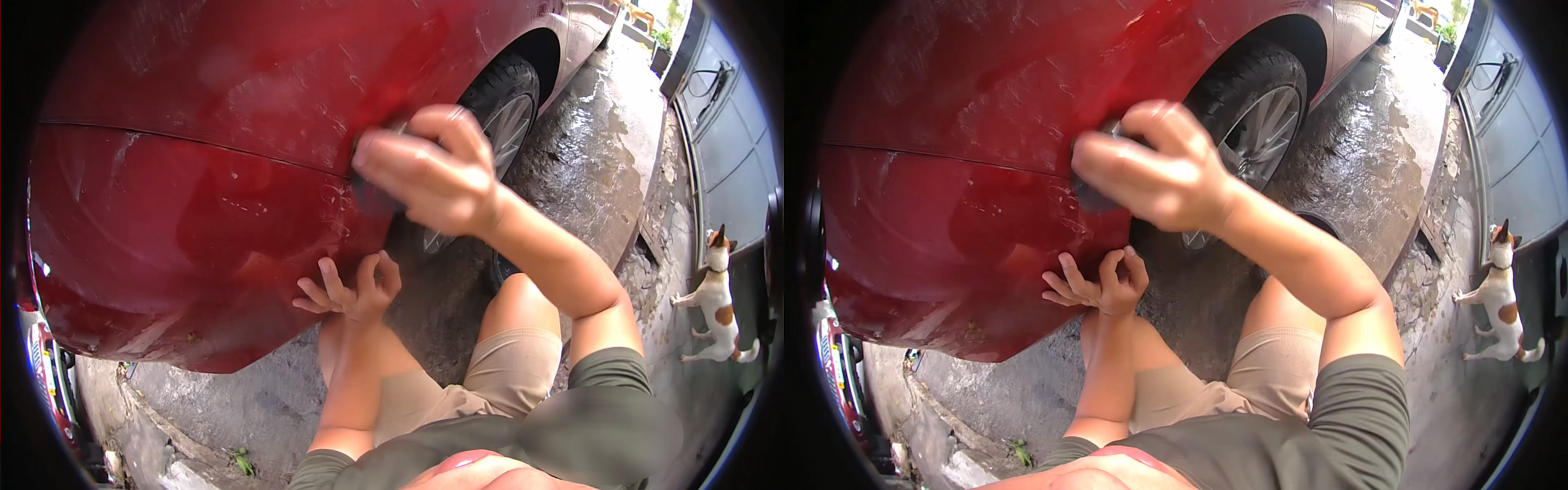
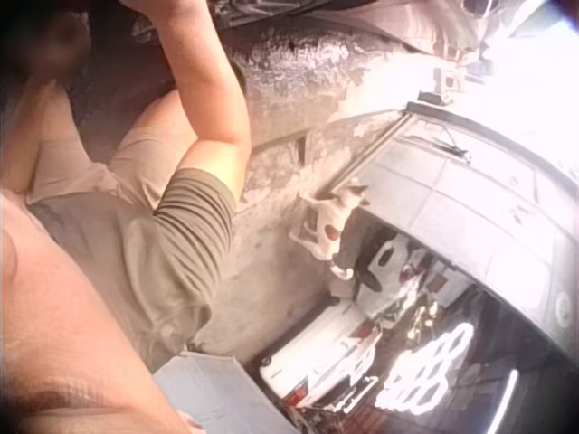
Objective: The person sands a red car panel using a sanding block, frequently dipping it into a bucket of water and wiping the surface with their hand.
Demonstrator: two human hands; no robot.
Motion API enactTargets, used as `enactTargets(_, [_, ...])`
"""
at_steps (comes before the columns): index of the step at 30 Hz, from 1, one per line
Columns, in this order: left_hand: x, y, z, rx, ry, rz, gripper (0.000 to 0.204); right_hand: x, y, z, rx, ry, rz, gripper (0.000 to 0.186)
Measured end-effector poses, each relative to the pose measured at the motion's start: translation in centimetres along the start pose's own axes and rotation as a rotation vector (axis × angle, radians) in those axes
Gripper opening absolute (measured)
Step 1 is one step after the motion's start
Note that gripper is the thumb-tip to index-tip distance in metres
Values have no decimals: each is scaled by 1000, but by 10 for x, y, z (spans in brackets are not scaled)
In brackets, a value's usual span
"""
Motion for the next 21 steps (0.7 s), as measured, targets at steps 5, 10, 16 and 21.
enactTargets(5, [-5,-3,-1,-8,-2,-19,21,3,-23,-53,251,859,-6,17])
enactTargets(10, [-4,0,-3,-27,22,-56,22,16,-5,-31,271,799,43,11])
enactTargets(16, [-4,-1,-3,-13,25,-46,22,1,4,-24,248,658,217,21])
enactTargets(21, [-6,1,-4,-18,23,-34,21,14,-5,-41,200,756,69,22])
Point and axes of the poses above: each hand's wrist, its own x-axis towards the middle knuckle, its own y-axis out of the palm, z = x × y, the point moved 7 cm from there along x, towards the middle knuckle, and after that the axes turned 8 degrees about -x, right-handed, at the moved point
